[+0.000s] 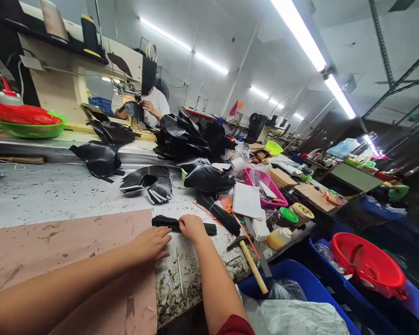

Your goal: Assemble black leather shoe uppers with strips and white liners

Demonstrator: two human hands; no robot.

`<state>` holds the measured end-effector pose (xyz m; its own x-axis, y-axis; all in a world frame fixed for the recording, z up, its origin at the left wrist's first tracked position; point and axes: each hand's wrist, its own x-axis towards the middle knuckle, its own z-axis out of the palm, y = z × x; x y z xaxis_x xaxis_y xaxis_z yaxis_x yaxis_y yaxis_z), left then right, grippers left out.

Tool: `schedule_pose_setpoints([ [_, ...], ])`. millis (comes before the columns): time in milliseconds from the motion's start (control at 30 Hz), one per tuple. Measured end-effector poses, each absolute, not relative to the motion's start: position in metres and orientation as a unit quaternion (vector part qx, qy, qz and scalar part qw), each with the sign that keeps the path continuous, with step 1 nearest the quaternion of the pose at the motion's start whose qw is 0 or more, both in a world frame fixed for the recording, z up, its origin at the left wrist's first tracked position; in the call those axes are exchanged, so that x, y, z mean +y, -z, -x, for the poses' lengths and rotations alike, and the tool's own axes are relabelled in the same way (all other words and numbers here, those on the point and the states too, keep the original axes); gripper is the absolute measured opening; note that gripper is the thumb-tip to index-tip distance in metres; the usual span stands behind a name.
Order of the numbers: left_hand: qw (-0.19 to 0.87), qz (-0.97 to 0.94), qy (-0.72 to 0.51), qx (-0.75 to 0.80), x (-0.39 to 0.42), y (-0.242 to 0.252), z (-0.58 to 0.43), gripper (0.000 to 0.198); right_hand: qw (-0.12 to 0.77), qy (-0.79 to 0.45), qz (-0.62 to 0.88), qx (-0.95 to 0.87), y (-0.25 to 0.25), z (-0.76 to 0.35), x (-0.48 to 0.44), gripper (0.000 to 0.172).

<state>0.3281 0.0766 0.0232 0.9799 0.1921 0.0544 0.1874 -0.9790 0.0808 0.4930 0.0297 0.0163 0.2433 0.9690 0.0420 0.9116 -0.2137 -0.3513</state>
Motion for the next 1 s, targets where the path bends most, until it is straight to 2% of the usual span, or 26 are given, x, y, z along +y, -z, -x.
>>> schedule_pose_setpoints([
  [167,0.024,-0.992,-0.027,0.119,0.078,-0.014,-0.354,0.039,0.202,-0.099,0.787,-0.575,-0.009,-0.498,0.034,0.012],
  [300,0.027,-0.989,-0.023,0.144,0.078,-0.014,-0.363,0.033,0.304,-0.086,0.811,-0.492,-0.001,-0.51,0.042,0.008],
  [367,0.035,-0.988,-0.02,0.151,0.079,-0.016,-0.364,0.029,0.374,-0.057,0.828,-0.415,-0.004,-0.526,0.039,0.012],
  [533,0.068,-0.983,-0.018,0.17,0.084,-0.02,-0.365,0.024,0.541,0.086,0.818,-0.177,-0.041,-0.577,-0.018,0.041],
  [600,0.088,-0.979,-0.022,0.185,0.086,-0.02,-0.366,0.021,0.584,0.136,0.791,-0.116,-0.056,-0.582,-0.05,0.039],
  [667,0.11,-0.973,-0.031,0.201,0.087,-0.021,-0.365,0.016,0.654,0.151,0.737,-0.078,-0.064,-0.567,-0.073,0.028],
  [700,0.123,-0.97,-0.039,0.209,0.086,-0.022,-0.364,0.013,0.705,0.129,0.694,-0.069,-0.064,-0.553,-0.081,0.024],
  [767,0.153,-0.961,-0.064,0.222,0.079,-0.027,-0.357,0.01,0.785,0.01,0.612,-0.091,-0.06,-0.515,-0.088,0.027],
  [867,0.205,-0.943,-0.113,0.238,0.06,-0.04,-0.336,0.016,0.774,-0.211,0.574,-0.166,-0.051,-0.452,-0.088,0.031],
  [933,0.315,-0.903,-0.157,0.245,0.044,-0.052,-0.318,0.019,0.762,-0.292,0.544,-0.195,-0.05,-0.417,-0.087,0.029],
  [1000,0.475,-0.818,-0.203,0.254,0.031,-0.064,-0.299,0.021,0.757,-0.332,0.519,-0.219,-0.052,-0.392,-0.088,0.026],
])
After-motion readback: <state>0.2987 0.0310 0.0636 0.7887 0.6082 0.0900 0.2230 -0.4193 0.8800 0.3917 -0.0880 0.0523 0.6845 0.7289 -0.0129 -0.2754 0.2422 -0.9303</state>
